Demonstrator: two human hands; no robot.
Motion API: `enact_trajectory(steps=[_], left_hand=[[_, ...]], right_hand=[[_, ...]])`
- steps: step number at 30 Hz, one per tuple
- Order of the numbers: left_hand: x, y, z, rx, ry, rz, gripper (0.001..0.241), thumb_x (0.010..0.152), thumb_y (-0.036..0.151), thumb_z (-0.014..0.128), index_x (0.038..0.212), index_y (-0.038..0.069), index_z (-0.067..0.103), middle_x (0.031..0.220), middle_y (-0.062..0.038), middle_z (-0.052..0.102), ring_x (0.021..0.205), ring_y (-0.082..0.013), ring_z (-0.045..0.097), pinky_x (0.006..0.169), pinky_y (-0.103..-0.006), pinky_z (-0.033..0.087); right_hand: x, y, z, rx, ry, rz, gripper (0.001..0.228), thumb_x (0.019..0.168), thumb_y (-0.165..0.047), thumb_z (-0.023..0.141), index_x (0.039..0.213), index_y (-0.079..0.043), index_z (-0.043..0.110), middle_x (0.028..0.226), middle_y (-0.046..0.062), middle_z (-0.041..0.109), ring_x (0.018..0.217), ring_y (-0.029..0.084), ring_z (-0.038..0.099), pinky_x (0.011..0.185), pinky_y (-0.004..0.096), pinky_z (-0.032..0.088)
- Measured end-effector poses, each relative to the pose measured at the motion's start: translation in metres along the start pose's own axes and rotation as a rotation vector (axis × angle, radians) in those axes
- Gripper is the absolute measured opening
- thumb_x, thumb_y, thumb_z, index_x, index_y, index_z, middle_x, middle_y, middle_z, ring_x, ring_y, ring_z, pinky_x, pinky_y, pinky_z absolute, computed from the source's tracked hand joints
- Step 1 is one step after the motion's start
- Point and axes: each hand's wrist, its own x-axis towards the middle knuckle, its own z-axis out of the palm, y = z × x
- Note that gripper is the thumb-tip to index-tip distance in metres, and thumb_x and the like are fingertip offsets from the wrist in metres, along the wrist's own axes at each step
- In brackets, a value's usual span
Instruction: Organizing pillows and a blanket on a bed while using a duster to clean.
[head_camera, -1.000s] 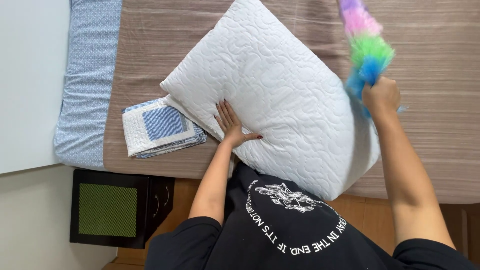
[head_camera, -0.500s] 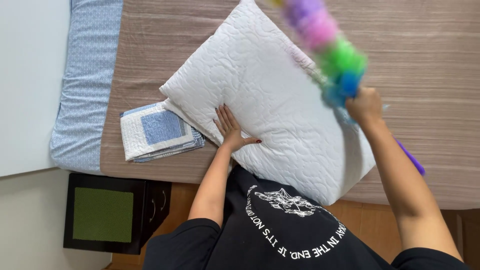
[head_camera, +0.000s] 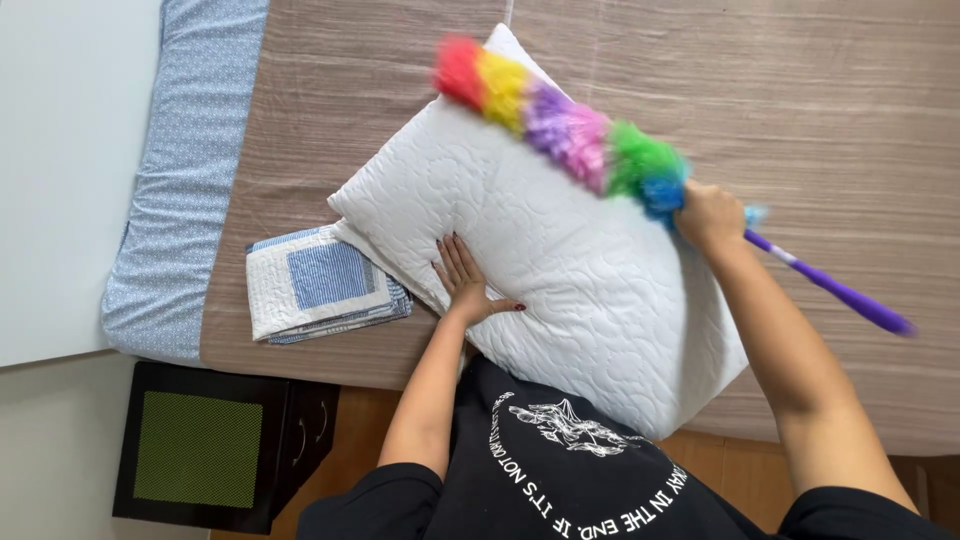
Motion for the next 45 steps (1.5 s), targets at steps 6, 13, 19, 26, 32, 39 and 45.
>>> enact_trajectory(steps=[6,13,19,26,32,39,45], left_hand=[[0.001,0.013,-0.014,-0.021,-0.056,-0.043,0.186,0.038,0.083,0.084,0.145,-0.006,-0.039,0.158,-0.031,-0.039,0.145,-0.0419,-0.042,0.115,-0.0633,-0.024],[0.007,-0.005,0.006,0.022,0.013,0.021,0.183,0.043,0.086,0.082,0.143,-0.009,-0.039,0.155,-0.036,-0.039,0.144,-0.0466,-0.041,0.113,-0.0672,-0.022],[0.006,-0.005,0.005,0.101,-0.015,0.060,0.179,0.052,0.089,0.079,0.147,-0.009,-0.036,0.156,-0.038,-0.037,0.144,-0.0482,-0.040,0.113,-0.0695,-0.022],[-0.005,0.015,-0.020,0.040,-0.025,-0.023,0.182,0.044,0.087,0.080,0.146,-0.010,-0.036,0.158,-0.034,-0.037,0.145,-0.0443,-0.040,0.116,-0.0654,-0.021],[0.000,0.008,-0.011,0.108,0.013,0.062,0.170,0.058,0.091,0.075,0.152,-0.005,-0.028,0.162,-0.033,-0.031,0.148,-0.0464,-0.036,0.115,-0.0686,-0.022],[-0.021,0.016,-0.021,-0.022,0.179,0.059,0.178,0.040,0.088,0.077,0.151,-0.001,-0.029,0.163,-0.027,-0.027,0.150,-0.0393,-0.029,0.117,-0.0639,-0.018],[-0.036,0.026,-0.036,0.008,0.187,0.061,0.176,0.047,0.087,0.082,0.155,-0.003,-0.024,0.166,-0.027,-0.023,0.153,-0.0400,-0.025,0.120,-0.0636,-0.015]], right_hand=[[0.014,-0.012,-0.029,0.212,0.062,0.317,0.024,0.094,-0.019,0.064,0.095,0.002,0.076,0.089,0.026,0.072,0.081,0.043,0.072,0.071,0.055,0.057],[-0.086,-0.051,0.000,0.150,-0.255,-0.124,0.014,0.091,-0.022,0.062,0.092,-0.010,0.070,0.076,0.016,0.071,0.071,0.035,0.072,0.062,0.049,0.058],[-0.090,-0.031,-0.037,-0.017,-0.293,-0.117,0.017,0.099,-0.030,0.058,0.104,-0.016,0.066,0.082,0.017,0.072,0.079,0.038,0.073,0.067,0.052,0.057],[-0.064,-0.051,-0.026,0.185,0.029,0.149,0.023,0.098,-0.021,0.057,0.101,-0.002,0.071,0.096,0.026,0.071,0.088,0.045,0.069,0.077,0.056,0.054],[-0.138,-0.133,-0.036,0.130,-0.349,-0.182,0.021,0.088,-0.023,0.061,0.099,-0.010,0.073,0.095,0.022,0.073,0.087,0.040,0.071,0.077,0.053,0.056],[-0.070,-0.114,-0.033,0.261,-0.234,0.121,0.027,0.096,-0.024,0.056,0.100,-0.004,0.074,0.094,0.024,0.074,0.085,0.041,0.073,0.074,0.053,0.056],[-0.143,-0.124,0.019,0.168,-0.347,-0.091,0.024,0.085,-0.021,0.062,0.098,-0.004,0.073,0.097,0.026,0.072,0.090,0.042,0.071,0.077,0.053,0.057]])
